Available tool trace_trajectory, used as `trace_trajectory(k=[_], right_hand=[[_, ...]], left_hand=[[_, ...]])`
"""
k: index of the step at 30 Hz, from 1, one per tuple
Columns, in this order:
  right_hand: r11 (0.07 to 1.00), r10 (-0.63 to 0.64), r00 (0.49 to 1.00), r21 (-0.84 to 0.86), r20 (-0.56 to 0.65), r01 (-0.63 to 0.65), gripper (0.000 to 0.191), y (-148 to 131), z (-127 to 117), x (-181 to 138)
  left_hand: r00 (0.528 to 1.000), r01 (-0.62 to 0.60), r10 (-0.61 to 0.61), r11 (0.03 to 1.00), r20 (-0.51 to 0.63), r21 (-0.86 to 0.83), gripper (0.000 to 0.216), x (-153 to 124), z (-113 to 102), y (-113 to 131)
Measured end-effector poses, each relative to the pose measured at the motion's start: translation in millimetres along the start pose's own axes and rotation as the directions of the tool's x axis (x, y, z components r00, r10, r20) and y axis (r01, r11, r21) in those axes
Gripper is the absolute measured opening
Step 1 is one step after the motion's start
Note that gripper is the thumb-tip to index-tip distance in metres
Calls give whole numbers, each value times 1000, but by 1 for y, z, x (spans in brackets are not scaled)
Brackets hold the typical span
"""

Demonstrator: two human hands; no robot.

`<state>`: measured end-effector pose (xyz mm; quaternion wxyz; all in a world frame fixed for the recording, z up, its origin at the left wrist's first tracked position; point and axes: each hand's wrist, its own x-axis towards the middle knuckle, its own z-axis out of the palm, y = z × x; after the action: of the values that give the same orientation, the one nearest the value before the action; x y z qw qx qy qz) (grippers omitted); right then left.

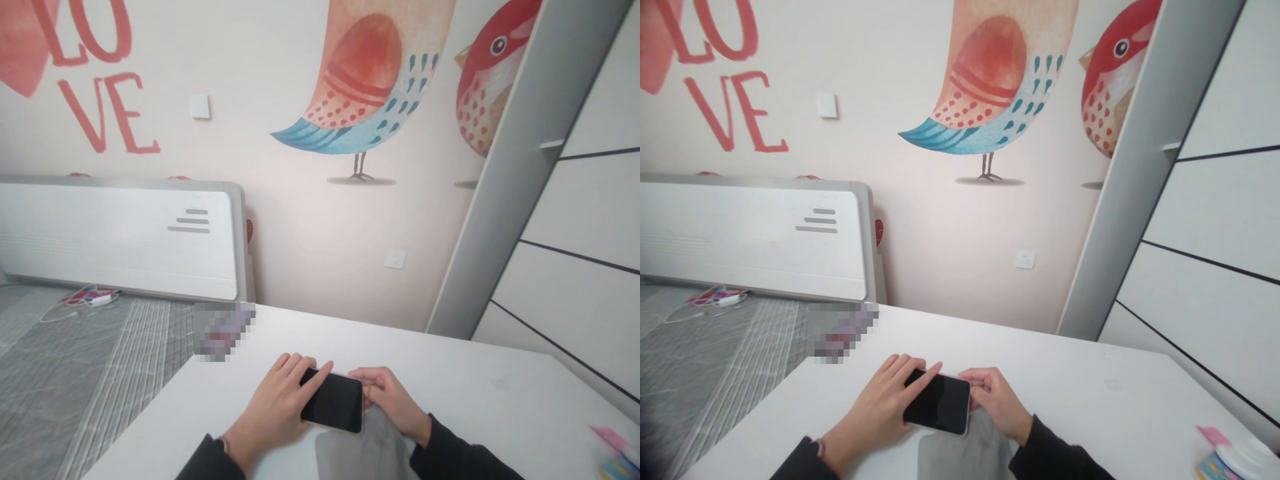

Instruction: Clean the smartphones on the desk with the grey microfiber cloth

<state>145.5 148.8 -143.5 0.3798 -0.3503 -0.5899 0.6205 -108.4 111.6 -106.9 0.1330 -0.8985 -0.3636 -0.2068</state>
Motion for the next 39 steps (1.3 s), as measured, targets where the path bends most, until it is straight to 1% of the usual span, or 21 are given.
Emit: trace_trajectory(k=[4, 6, 8, 11, 14, 16, 26, 36, 39], right_hand=[[999, -3, 1000, 48, 4, 3, 23, 0, 1, -1], [997, -4, 1000, 83, 17, 2, 24, 0, 2, -1], [992, -3, 999, 125, 35, -1, 31, 0, 3, -1], [984, -4, 997, 176, 81, -10, 43, -2, 3, -2], [984, -13, 988, 177, 155, -15, 53, -5, 3, -3], [988, -22, 982, 157, 189, -8, 56, -7, 3, -3], [995, -77, 972, 84, 222, 60, 54, -6, 5, 0], [994, -101, 980, 48, 173, 94, 39, -11, 9, 0], [993, -109, 977, 55, 186, 100, 40, -11, 9, 0]], left_hand=[[1000, -9, 8, 1000, -30, -4, 86, 0, -1, 2], [999, -7, 7, 1000, -44, -2, 87, 1, -1, 2], [998, 12, -12, 1000, -58, 2, 89, 1, 0, 1], [992, 90, -88, 996, -91, 18, 87, 1, 2, -3], [977, 180, -173, 983, -124, 42, 83, 1, 5, -9], [971, 209, -200, 976, -132, 56, 83, 1, 6, -10], [975, 204, -192, 973, -110, 112, 82, 0, 4, -2], [976, 216, -213, 967, -39, 133, 78, 4, 4, 9], [972, 237, -236, 964, -22, 124, 78, 4, 3, 9]])
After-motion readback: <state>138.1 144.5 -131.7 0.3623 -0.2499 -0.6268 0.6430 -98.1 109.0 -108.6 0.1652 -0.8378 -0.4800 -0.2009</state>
